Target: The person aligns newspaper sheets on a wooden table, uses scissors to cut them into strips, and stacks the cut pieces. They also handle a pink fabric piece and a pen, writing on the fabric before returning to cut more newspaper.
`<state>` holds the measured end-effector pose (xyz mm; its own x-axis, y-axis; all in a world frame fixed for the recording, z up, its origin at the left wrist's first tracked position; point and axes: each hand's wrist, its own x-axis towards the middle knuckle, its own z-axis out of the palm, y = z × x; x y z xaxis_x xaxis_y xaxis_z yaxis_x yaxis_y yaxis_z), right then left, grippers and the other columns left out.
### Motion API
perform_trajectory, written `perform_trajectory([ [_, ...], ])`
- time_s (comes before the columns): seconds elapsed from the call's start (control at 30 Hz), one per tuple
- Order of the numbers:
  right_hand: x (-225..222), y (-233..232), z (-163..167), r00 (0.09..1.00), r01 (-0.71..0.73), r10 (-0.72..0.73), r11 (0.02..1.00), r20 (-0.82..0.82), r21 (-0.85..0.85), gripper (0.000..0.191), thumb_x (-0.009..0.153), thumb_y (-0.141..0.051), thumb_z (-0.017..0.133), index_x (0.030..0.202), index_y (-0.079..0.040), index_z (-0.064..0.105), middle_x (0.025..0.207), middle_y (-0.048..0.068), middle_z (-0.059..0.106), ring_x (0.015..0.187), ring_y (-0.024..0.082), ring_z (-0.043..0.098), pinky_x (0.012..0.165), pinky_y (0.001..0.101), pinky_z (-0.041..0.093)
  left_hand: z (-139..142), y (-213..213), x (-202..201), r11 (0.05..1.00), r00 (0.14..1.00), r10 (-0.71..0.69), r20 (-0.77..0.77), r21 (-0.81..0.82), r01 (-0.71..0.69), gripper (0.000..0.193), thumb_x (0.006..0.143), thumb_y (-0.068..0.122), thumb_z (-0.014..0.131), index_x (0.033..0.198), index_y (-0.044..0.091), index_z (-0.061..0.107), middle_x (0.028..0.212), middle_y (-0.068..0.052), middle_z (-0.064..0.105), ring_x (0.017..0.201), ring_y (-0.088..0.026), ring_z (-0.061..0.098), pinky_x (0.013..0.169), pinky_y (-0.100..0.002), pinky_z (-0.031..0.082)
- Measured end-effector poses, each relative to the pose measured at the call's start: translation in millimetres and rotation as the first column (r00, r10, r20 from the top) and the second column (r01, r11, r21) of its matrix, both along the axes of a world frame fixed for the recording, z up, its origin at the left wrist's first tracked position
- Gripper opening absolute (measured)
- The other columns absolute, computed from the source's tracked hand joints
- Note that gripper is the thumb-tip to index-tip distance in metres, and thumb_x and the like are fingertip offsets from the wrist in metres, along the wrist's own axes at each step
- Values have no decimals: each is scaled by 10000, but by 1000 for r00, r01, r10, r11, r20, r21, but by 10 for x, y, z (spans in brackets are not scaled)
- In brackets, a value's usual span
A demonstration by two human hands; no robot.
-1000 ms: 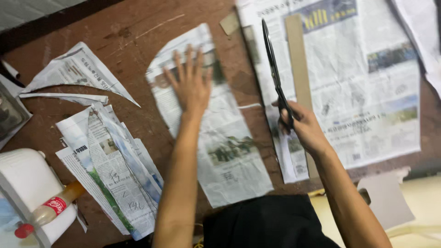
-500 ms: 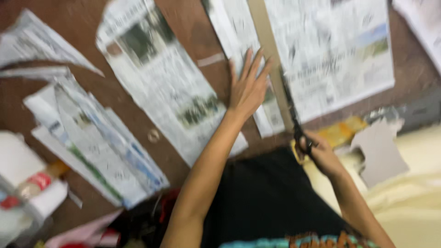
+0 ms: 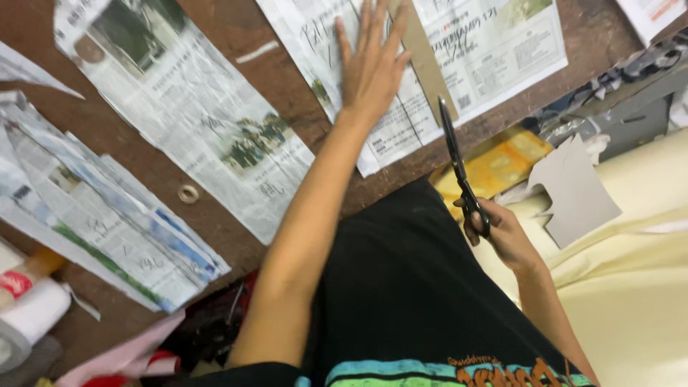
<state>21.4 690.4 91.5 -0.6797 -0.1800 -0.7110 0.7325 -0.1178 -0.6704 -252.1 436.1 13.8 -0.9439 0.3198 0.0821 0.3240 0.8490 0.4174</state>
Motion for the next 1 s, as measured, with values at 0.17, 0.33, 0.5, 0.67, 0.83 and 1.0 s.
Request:
perform_trajectory([
  [0.17,322,353,-60,987,-81,83,997,139,-19,476,956,-328,664,1248,47,656,712,28,559,613,135,526,573,288,438,-117,-507,700,997,995,-67,68,29,66,641,1105,485,594,1632,222,343,1742,-112,162,1627,-342,109,1285,-713,35],
  [0.33,528,518,-189,977,-150,162,985,137,-89,542,960,-408,652,1255,47,659,728,21,557,629,130,505,584,282,426,-328,-654,1010,992,997,-22,70,-123,31,687,1103,607,523,1660,269,306,1734,-79,123,1608,-318,49,1254,-702,-25],
  [0.5,489,401,-505,990,-107,117,987,76,-121,531,954,-380,668,1276,41,635,845,36,585,710,137,534,623,289,448,-403,-641,1028,987,999,-24,49,-160,31,682,1127,618,491,1676,279,269,1737,-77,122,1608,-314,52,1260,-698,-16],
  [0.67,373,240,-663,994,-74,84,989,76,-125,487,952,-297,668,1305,36,625,863,24,573,744,132,540,655,280,457,-390,-662,1062,988,999,-34,33,-147,39,680,1145,609,508,1684,274,266,1742,-82,117,1612,-316,45,1266,-695,-15],
  [0.83,297,147,-632,995,-52,64,987,72,-153,460,965,-213,681,1356,24,628,820,-9,516,735,114,508,670,255,432,-367,-658,1058,990,999,-41,26,-137,45,690,1140,601,536,1686,269,277,1744,-88,125,1613,-316,44,1269,-692,-13],
  [1.0,246,108,-579,991,-97,104,992,79,-81,424,960,-234,674,1306,9,644,862,-12,578,739,99,525,651,255,450,-358,-664,1055,989,999,-41,35,-142,46,700,1132,612,535,1686,284,262,1741,-84,122,1608,-319,39,1258,-696,-20],
])
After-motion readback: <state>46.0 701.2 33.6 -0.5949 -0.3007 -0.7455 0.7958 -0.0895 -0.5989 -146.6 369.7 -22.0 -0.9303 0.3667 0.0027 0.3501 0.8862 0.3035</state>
